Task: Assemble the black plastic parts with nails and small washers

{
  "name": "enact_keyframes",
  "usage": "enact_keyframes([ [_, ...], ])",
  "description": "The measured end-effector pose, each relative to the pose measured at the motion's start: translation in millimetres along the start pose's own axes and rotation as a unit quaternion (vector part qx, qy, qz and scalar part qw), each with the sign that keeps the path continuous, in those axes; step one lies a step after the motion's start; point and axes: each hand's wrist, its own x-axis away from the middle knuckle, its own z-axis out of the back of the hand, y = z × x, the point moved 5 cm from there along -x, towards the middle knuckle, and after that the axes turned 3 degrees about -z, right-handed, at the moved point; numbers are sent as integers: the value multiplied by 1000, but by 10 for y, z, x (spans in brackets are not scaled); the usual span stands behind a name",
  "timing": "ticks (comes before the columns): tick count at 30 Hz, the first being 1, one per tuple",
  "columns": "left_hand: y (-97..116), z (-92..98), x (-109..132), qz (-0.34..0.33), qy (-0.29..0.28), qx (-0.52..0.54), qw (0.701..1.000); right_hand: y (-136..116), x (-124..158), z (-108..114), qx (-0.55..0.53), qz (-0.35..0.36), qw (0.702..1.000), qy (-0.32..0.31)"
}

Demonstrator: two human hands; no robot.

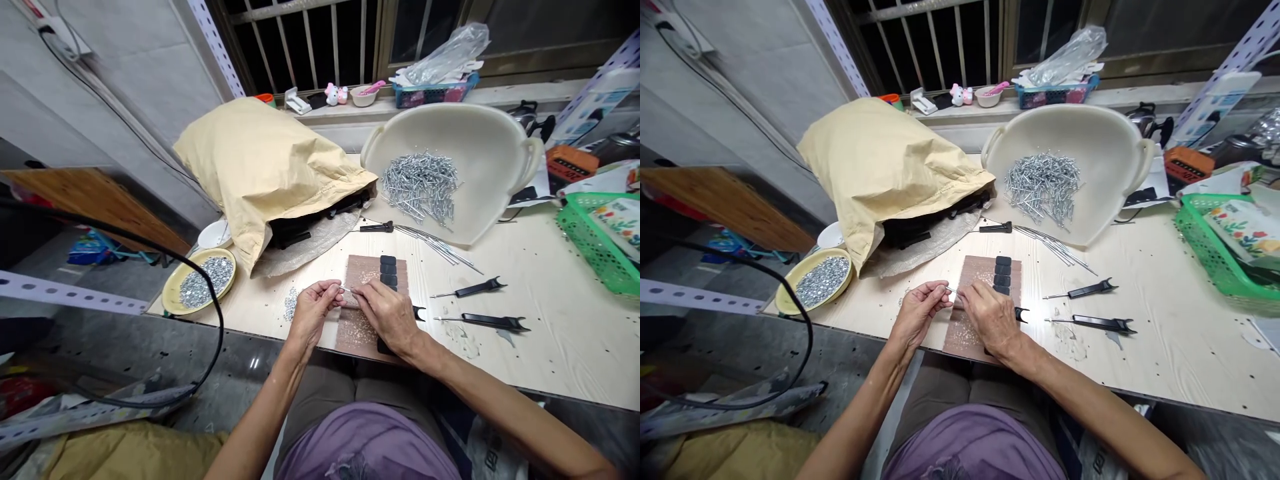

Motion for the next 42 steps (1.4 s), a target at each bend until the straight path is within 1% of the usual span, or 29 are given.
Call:
enact_keyframes([
  [4,-81,-52,-18,3,-5,-27,1000,78,41,14,1,-10,1000,-7],
  [10,-113,-120,-13,-41,-9,-82,996,165,84,52,4,-21,1000,-12],
  [14,-120,-170,-24,-46,-8,-96,994,234,119,37,-51,-58,997,-24],
  [17,-105,-212,-20,-59,-4,-111,992,287,118,15,-121,-87,988,-31],
  [19,-80,-247,-11,-78,-1,-131,988,344,100,-31,-212,-123,968,-56],
  [20,-66,-264,-6,-90,0,-143,986,375,91,-74,-273,-148,947,-84],
  [22,-46,-299,0,-109,4,-166,980,422,89,-169,-390,-200,885,-154],
  [23,-44,-315,0,-114,4,-173,978,436,93,-195,-429,-218,858,-181],
  [24,-49,-333,-3,-114,3,-177,978,452,94,-194,-449,-226,843,-190],
  [25,-62,-353,-8,-109,-3,-175,979,472,90,-162,-452,-224,845,-178],
  [26,-81,-375,-15,-98,-12,-169,981,494,86,-107,-441,-214,858,-155],
  [29,-160,-452,-44,-50,-47,-131,989,573,109,93,-371,-167,909,-88],
  [32,-219,-514,-72,-13,-73,-106,992,737,155,240,-284,-125,949,-62],
  [35,-236,-508,-90,-11,-69,-128,989,1005,159,302,-167,-92,980,-56],
  [37,-241,-472,-95,-27,-54,-169,984,1192,120,277,-96,-79,990,-70],
  [39,-259,-437,-95,-49,-41,-209,976,1335,62,224,-48,-66,993,-83],
  [41,-296,-414,-88,-73,-35,-234,969,1397,26,163,-21,-49,995,-88],
  [42,-318,-406,-82,-86,-33,-242,966,1389,33,136,-12,-36,995,-89],
])
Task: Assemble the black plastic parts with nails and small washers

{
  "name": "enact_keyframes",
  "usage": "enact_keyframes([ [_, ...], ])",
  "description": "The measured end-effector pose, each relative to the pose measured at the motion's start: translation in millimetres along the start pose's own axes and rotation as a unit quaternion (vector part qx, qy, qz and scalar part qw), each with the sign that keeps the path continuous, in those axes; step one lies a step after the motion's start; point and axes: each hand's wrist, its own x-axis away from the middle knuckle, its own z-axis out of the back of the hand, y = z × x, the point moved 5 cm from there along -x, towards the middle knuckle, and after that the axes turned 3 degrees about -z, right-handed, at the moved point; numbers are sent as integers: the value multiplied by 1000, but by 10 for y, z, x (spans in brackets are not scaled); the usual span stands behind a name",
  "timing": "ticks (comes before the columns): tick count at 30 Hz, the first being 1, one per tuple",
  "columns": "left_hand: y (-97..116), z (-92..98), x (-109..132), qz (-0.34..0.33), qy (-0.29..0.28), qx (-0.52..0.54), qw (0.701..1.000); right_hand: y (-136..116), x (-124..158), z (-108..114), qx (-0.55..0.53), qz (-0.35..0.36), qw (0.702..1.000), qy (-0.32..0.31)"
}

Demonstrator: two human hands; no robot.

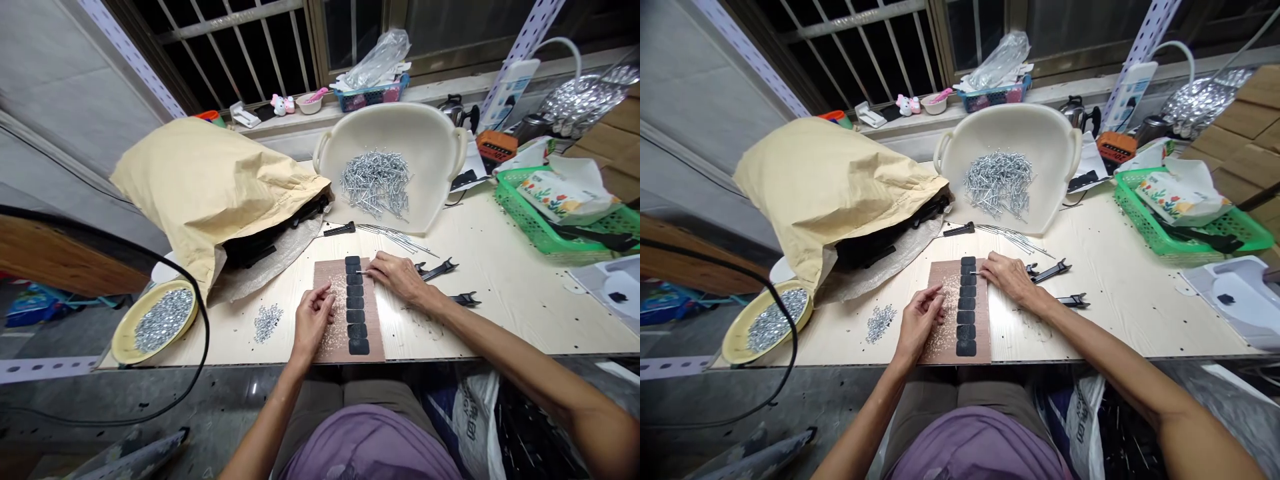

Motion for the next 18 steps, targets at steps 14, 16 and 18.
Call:
enact_keyframes([
  [14,-28,6,79,-44,38,-45,997,-185,117,-177,20,145,989,0],
  [16,-26,5,77,-47,36,-50,997,-333,212,-241,9,250,967,-51],
  [18,-23,3,76,-53,34,-59,996,-385,225,-240,5,275,959,-68],
])
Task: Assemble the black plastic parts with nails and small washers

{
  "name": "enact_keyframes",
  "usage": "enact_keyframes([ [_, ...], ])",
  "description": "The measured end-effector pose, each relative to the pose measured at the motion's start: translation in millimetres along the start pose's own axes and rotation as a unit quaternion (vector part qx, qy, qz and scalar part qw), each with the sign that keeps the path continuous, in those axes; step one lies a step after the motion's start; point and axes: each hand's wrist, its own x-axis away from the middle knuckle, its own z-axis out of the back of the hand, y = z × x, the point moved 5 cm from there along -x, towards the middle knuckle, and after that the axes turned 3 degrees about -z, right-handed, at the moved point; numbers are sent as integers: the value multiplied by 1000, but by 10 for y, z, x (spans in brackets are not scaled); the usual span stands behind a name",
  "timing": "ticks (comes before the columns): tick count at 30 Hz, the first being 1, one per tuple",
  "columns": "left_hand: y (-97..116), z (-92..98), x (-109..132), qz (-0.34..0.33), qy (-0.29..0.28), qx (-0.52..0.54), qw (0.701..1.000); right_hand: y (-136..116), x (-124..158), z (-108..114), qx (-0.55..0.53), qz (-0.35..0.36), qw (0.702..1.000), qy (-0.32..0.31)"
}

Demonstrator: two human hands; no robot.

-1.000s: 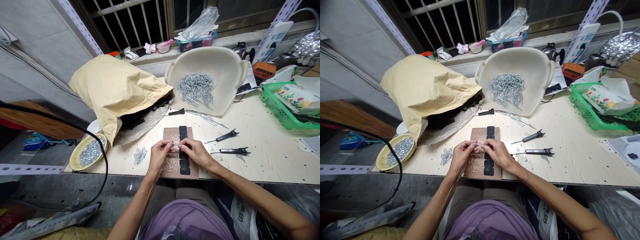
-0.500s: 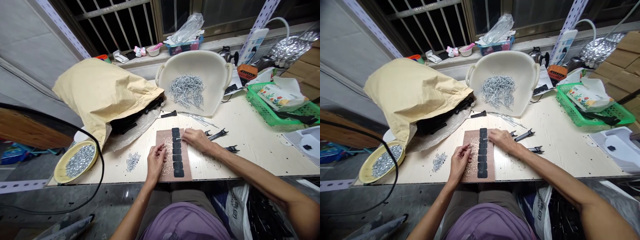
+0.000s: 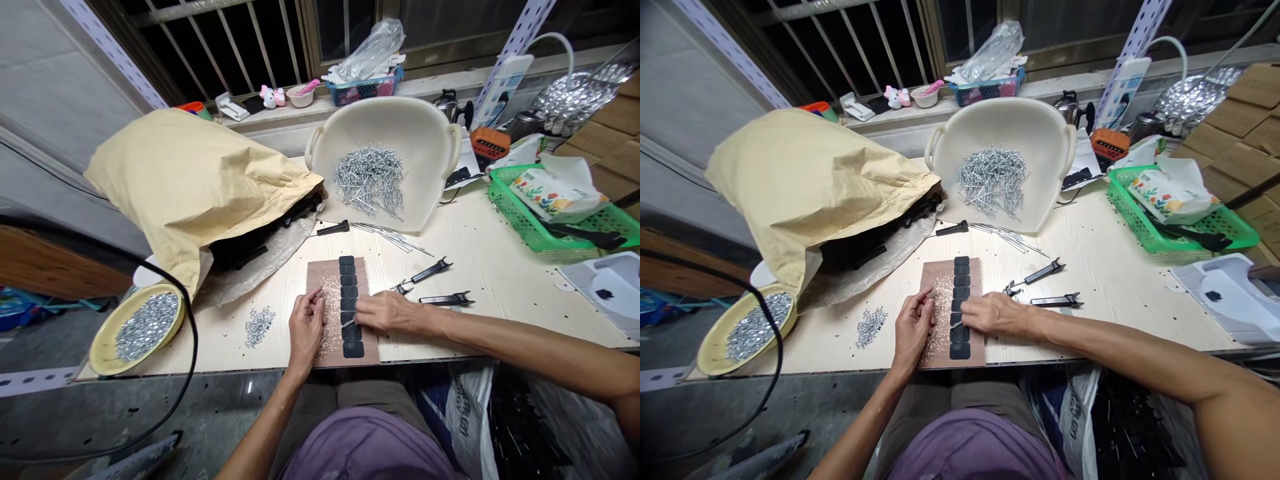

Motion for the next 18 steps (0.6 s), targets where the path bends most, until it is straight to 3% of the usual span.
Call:
enact_keyframes([
  [4,-5,4,-3,-7,0,-16,1000,229,-67,145,9,-131,991,38],
  [9,-7,4,-12,-11,8,-12,1000,1,-31,98,7,9,999,-32],
  [10,-5,3,-13,-12,9,-13,1000,16,-36,96,10,-4,1000,-30],
  [14,-2,2,-11,-20,4,-25,999,345,-105,138,28,-167,985,35],
  [18,-9,5,-18,-29,-5,-56,998,355,-122,64,52,-109,993,15],
])
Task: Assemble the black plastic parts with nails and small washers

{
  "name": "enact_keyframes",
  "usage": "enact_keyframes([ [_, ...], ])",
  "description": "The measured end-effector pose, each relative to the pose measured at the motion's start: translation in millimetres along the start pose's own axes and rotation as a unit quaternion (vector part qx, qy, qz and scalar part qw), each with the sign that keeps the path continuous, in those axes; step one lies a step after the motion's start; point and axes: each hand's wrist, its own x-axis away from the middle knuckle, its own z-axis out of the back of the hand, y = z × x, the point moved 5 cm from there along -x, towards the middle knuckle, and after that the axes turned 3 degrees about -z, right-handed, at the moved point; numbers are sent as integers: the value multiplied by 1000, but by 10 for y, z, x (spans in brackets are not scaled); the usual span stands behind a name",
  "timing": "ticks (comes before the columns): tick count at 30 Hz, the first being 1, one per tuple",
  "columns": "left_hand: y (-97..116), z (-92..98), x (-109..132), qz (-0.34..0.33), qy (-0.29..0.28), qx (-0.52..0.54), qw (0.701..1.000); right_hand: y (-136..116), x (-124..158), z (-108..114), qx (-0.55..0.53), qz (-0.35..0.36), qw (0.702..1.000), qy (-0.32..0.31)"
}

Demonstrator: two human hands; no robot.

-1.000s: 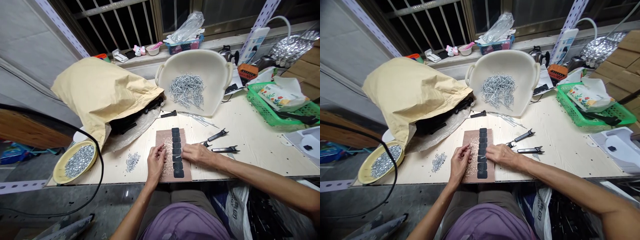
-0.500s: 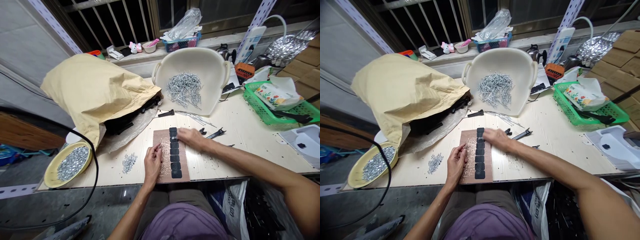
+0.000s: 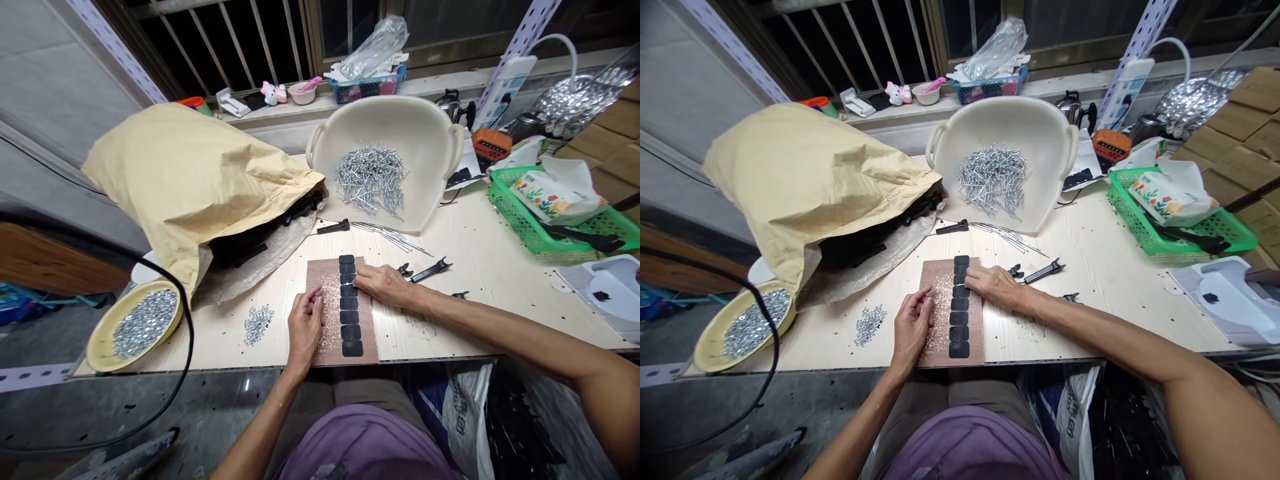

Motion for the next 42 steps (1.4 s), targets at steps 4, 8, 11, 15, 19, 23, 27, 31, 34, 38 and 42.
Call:
enact_keyframes([
  [4,-14,-5,-13,-10,-7,-24,1000,-86,74,10,0,-2,1000,17],
  [8,-25,2,1,-11,-7,-26,1000,-88,266,148,-14,-46,999,-8],
  [11,-39,15,11,-5,-11,-23,1000,0,532,325,-14,-85,995,-54],
  [15,-58,37,-12,-15,-12,-17,1000,207,626,539,1,-113,992,-55],
  [19,-36,21,-27,-38,3,-14,999,422,55,468,39,-150,988,22],
  [23,24,81,58,-29,31,26,999,463,-846,66,71,-115,990,34],
  [27,44,598,209,-12,123,-5,992,432,-1423,-361,91,-87,992,-16],
  [31,-102,1374,406,13,228,-147,962,459,-1566,-572,116,-70,990,-33],
  [34,-282,1667,547,22,199,-237,951,477,-1503,-555,127,-61,989,-35],
  [38,-403,1677,665,-22,153,-275,949,441,-1294,-291,100,-72,992,37],
  [42,-447,1562,633,-53,93,-313,944,294,-1015,28,51,-100,986,127],
])
